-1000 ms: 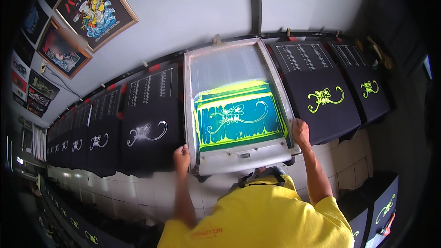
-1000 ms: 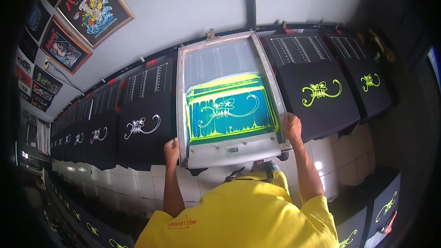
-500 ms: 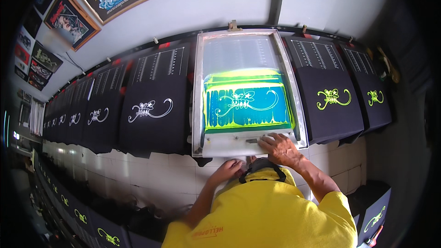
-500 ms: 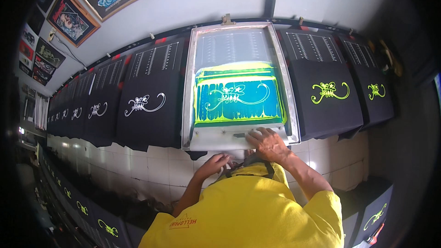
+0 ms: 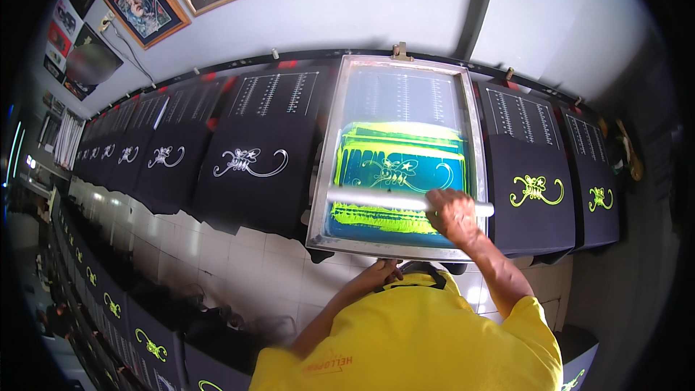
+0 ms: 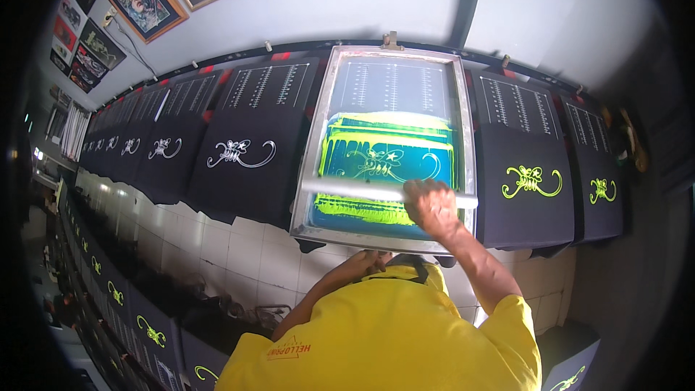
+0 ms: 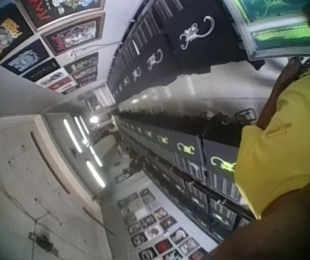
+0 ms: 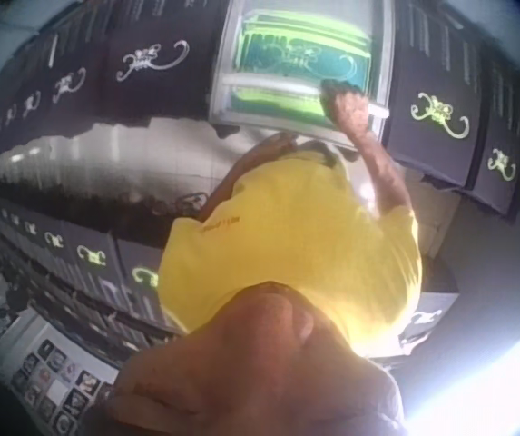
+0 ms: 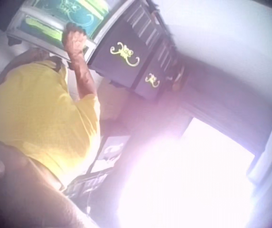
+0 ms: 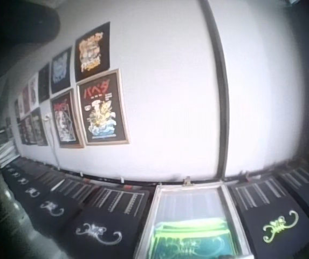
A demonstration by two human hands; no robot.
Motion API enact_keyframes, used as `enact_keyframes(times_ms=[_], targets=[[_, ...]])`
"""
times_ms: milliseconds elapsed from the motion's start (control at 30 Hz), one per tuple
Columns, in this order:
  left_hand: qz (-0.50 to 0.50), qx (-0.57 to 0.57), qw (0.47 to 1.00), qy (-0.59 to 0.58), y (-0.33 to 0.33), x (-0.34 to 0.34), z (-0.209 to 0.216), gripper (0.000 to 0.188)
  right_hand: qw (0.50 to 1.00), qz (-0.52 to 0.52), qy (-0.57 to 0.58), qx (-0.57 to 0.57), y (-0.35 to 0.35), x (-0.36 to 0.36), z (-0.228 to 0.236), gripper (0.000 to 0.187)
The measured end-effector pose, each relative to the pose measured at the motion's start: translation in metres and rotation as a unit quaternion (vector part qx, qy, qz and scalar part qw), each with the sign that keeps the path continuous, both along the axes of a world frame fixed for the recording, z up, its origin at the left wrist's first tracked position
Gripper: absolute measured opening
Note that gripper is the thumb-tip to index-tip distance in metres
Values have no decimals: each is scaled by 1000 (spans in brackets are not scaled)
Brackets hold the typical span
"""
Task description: The person performs screen printing by lowering a screen frame onto black garments, spreading lime green ink with a squeegee, and then lifting the frame to advance to the next garment.
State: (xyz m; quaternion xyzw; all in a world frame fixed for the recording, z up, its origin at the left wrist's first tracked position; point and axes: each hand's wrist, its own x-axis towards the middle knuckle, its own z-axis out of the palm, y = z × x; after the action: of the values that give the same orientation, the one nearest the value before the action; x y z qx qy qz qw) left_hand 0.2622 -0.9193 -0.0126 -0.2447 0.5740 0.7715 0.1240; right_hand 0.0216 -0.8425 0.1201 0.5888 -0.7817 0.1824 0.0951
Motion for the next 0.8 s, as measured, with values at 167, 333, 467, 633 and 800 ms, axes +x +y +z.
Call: enact_keyframes(times_ms=[167,333,467,633,800], targets=[[38,-16,999,24,6,-3,-14,44,999,-34,-5,17,-46,-69,-9,17],[106,-86,985,104,21,2,-45,41,997,-41,-24,65,-82,-102,-8,21],[134,-129,974,130,23,-3,-55,41,995,-49,-8,86,-96,-118,-14,19],[124,-124,972,156,17,-4,-49,39,991,-61,11,117,-106,-125,-27,21],[102,-41,980,166,11,-5,-60,36,990,-25,28,137,-99,-115,-19,24]])
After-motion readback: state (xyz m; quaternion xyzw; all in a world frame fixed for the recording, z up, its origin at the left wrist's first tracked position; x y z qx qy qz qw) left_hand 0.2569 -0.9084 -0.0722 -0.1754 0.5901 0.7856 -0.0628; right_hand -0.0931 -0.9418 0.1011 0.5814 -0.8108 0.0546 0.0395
